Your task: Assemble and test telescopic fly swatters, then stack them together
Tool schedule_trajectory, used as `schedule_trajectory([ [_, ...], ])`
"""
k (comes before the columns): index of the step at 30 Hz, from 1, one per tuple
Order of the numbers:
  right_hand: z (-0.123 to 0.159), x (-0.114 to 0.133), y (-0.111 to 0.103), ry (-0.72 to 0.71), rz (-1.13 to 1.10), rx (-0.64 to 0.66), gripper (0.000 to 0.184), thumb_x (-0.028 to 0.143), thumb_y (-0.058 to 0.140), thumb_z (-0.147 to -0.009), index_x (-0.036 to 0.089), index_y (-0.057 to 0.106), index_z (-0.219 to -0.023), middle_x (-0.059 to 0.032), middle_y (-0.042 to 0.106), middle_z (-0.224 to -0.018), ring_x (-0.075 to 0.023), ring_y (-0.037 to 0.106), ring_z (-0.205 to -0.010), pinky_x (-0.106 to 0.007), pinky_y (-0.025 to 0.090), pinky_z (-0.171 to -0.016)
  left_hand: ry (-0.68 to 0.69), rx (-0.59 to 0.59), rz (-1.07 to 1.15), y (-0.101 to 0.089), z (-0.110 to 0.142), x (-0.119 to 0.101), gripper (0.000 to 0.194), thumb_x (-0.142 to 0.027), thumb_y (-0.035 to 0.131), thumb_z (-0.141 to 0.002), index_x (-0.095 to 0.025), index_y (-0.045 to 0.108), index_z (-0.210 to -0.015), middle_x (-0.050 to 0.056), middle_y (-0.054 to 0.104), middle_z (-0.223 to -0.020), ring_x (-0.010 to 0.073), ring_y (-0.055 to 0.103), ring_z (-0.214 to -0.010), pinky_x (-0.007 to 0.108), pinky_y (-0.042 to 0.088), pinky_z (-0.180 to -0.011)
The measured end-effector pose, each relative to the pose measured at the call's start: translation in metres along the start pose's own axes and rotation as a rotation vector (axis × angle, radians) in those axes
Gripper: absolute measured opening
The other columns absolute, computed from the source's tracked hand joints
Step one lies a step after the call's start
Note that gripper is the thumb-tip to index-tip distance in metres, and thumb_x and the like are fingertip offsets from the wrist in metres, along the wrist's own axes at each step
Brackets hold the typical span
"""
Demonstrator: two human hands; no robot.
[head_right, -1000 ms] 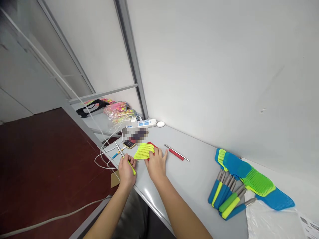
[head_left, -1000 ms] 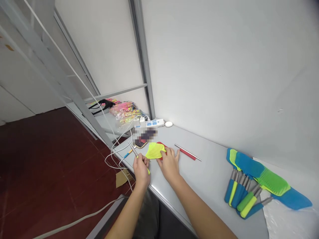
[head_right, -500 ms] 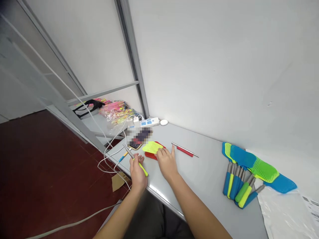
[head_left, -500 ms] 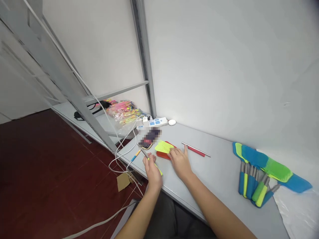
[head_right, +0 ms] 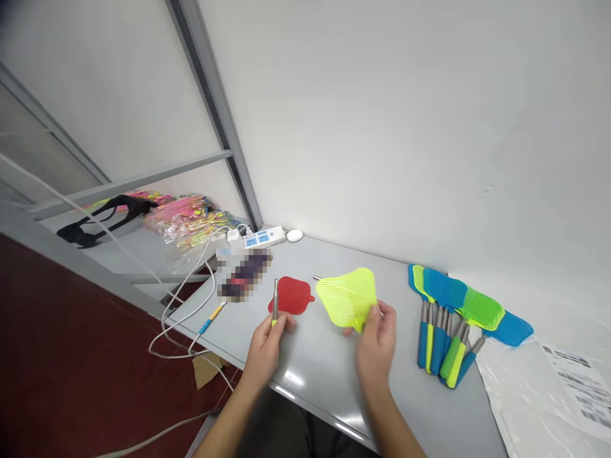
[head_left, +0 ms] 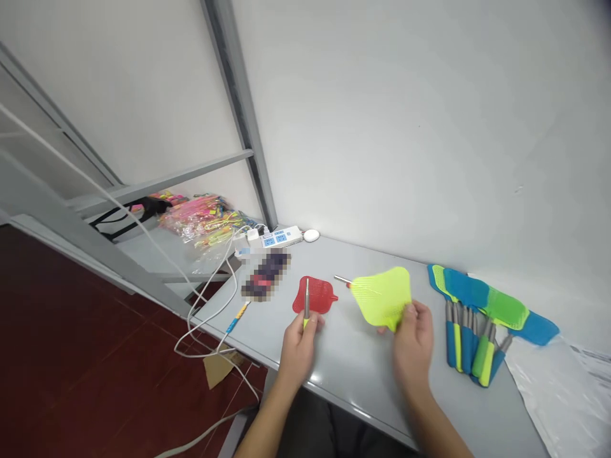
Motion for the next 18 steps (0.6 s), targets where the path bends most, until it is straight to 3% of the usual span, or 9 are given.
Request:
schedule_trajectory([
  [2,0.009,-0.01,-0.028,0.232,-0.261,-0.055,0.029,0.045,0.063,-0.084,0.022,0.057,-0.101,-0.0011,0.066,-0.091,-0.0124,0.06,-0.065,-0.025,0.049,-0.053,-0.059,0.08,-0.008,0.007,0.006,0.002,0.031,-0.045,0.058,-0.086,-0.019,0.058,-0.068,-0.002,0.051,-0.059,0.0136,0.044,-0.056,0.023,0.033,-0.057],
  [4,0.018,-0.021,-0.05,0.433,-0.437,-0.042,0.03,0.037,0.072,-0.076,0.021,0.06,-0.099,-0.0013,0.067,-0.094,-0.0123,0.061,-0.068,-0.025,0.051,-0.056,-0.092,0.233,-0.04,0.02,0.011,0.001,0.03,-0.044,0.06,-0.085,-0.021,0.055,-0.067,-0.004,0.045,-0.055,0.0123,0.036,-0.051,0.023,0.027,-0.052],
  [7,0.027,-0.029,-0.072,0.648,-0.56,-0.033,0.034,0.03,0.076,-0.07,0.022,0.062,-0.099,-0.0007,0.067,-0.09,-0.0167,0.064,-0.073,-0.029,0.054,-0.058,-0.007,0.441,-0.144,0.045,0.012,-0.006,0.028,-0.039,0.063,-0.082,-0.022,0.053,-0.063,-0.005,0.041,-0.053,0.0129,0.032,-0.049,0.024,0.022,-0.05],
  [9,0.028,-0.027,-0.074,0.668,-0.633,-0.001,0.024,0.03,0.072,-0.072,0.023,0.06,-0.092,0.0003,0.064,-0.083,-0.0167,0.063,-0.07,-0.029,0.052,-0.056,0.079,0.492,-0.215,0.058,0.009,-0.011,0.028,-0.035,0.065,-0.081,-0.023,0.053,-0.059,-0.004,0.039,-0.05,0.0132,0.03,-0.048,0.025,0.018,-0.051],
  [11,0.025,-0.022,-0.068,0.627,-0.707,0.057,0.016,0.032,0.067,-0.078,0.021,0.055,-0.077,0.0032,0.055,-0.067,-0.0114,0.051,-0.056,-0.026,0.046,-0.051,0.128,0.518,-0.266,0.066,0.005,-0.011,0.027,-0.033,0.066,-0.08,-0.024,0.054,-0.058,-0.004,0.04,-0.05,0.014,0.029,-0.048,0.027,0.017,-0.052],
  [14,0.018,-0.019,-0.056,0.552,-0.702,0.114,0.034,0.036,0.062,-0.084,0.021,0.04,-0.062,0.0079,0.034,-0.053,-0.0073,0.028,-0.045,-0.023,0.036,-0.046,0.091,0.547,-0.236,0.069,0.003,-0.007,0.016,-0.032,0.071,-0.075,-0.026,0.064,-0.062,0.0,0.049,-0.053,0.0172,0.038,-0.051,0.027,0.024,-0.056],
  [16,0.015,-0.019,-0.051,0.506,-0.629,0.111,0.038,0.038,0.064,-0.083,0.021,0.038,-0.062,0.0086,0.031,-0.053,-0.0074,0.023,-0.047,-0.023,0.035,-0.048,0.048,0.55,-0.199,0.068,0.002,-0.003,0.004,-0.032,0.074,-0.071,-0.029,0.071,-0.071,0.004,0.061,-0.064,0.0214,0.048,-0.06,0.029,0.031,-0.063],
  [18,0.014,-0.02,-0.049,0.479,-0.574,0.092,0.036,0.039,0.067,-0.082,0.021,0.041,-0.065,0.0084,0.034,-0.054,-0.0078,0.026,-0.049,-0.024,0.038,-0.053,0.04,0.557,-0.221,0.068,0.002,0.0,0.01,-0.031,0.076,-0.07,-0.03,0.075,-0.08,0.006,0.068,-0.076,0.0245,0.053,-0.069,0.031,0.034,-0.069],
])
Point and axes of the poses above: each hand's wrist, its own z-axis away from the middle knuckle, its own y-axis out of the palm, x = y × z, the point moved 3 cm from there along -z, towards the middle knuckle
